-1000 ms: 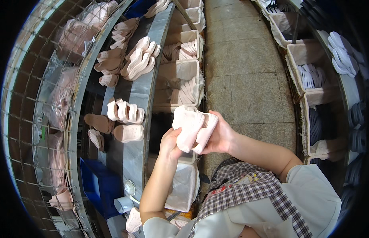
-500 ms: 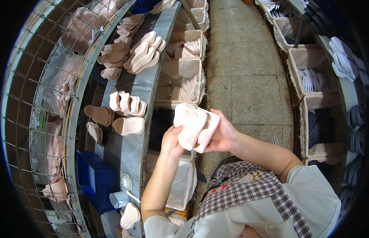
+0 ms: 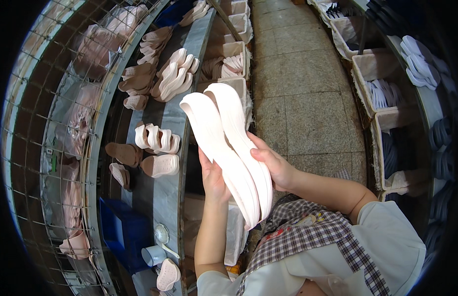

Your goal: The person picks up pairs of pink slippers from a shelf, stacks them in their hands, and places them into a white bin. They repeat this process multiple times, handling the slippers by hand without using any tools.

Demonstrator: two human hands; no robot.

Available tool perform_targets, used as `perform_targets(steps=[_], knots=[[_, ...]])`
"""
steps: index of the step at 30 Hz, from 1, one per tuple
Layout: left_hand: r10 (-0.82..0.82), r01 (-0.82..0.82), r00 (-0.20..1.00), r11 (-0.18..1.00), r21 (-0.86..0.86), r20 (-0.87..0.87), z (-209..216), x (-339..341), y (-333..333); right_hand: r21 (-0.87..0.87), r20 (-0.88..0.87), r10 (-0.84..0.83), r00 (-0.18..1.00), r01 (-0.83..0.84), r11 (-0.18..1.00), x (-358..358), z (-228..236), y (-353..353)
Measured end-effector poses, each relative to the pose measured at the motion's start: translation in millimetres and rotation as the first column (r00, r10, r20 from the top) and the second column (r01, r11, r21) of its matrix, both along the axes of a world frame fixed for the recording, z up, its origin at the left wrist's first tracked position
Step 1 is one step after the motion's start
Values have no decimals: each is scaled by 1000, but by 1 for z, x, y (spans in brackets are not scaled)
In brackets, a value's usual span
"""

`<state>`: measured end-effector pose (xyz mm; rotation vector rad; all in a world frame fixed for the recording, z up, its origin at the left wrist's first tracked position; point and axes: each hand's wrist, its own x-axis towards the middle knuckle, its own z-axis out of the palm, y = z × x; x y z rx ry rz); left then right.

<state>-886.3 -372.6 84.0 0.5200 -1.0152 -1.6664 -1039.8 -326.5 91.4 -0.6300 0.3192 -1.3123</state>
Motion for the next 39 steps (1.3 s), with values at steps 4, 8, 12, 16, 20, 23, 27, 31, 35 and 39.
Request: perform_targets(steps=[4, 8, 12, 16, 20, 23, 27, 31, 35, 39], knots=[[2, -2, 1000, 998, 55, 2, -3, -2, -3, -69, -56, -45, 997, 42, 997, -4, -6, -1], [-26, 25, 999, 999, 30, 27, -6, 0, -7, -165, -110, -53, 992, 35, 986, -6, -14, -5], [13, -15, 997, 1000, 21, 72, -10, 4, -9, -253, -164, -61, 985, 17, 967, -11, -21, -9], [-5, 0, 991, 999, 39, 132, -11, 9, -7, -432, -381, -230, 895, 47, 901, -17, -28, -13], [29, -37, 996, 995, 92, 87, -11, 8, -7, -452, -356, -236, 904, 54, 890, -15, -31, -13], [-21, 15, 999, 986, 166, 35, -14, 9, -10, -439, -342, -223, 913, 55, 897, -15, -30, -12], [-40, 37, 999, 985, 169, 12, -21, 13, -13, -415, -382, -230, 895, 56, 908, -16, -31, -12], [-33, 29, 998, 996, 83, 52, -23, 14, -13, -371, -378, -195, 905, 45, 928, -15, -32, -11], [36, -59, 991, 982, 179, 129, -8, 10, -6, -417, -378, -157, 913, -16, 909, -25, -30, -18], [-64, -5, 934, 981, 192, 350, 9, 10, 9, -715, -570, -475, 670, -121, 688, -50, -30, -43]])
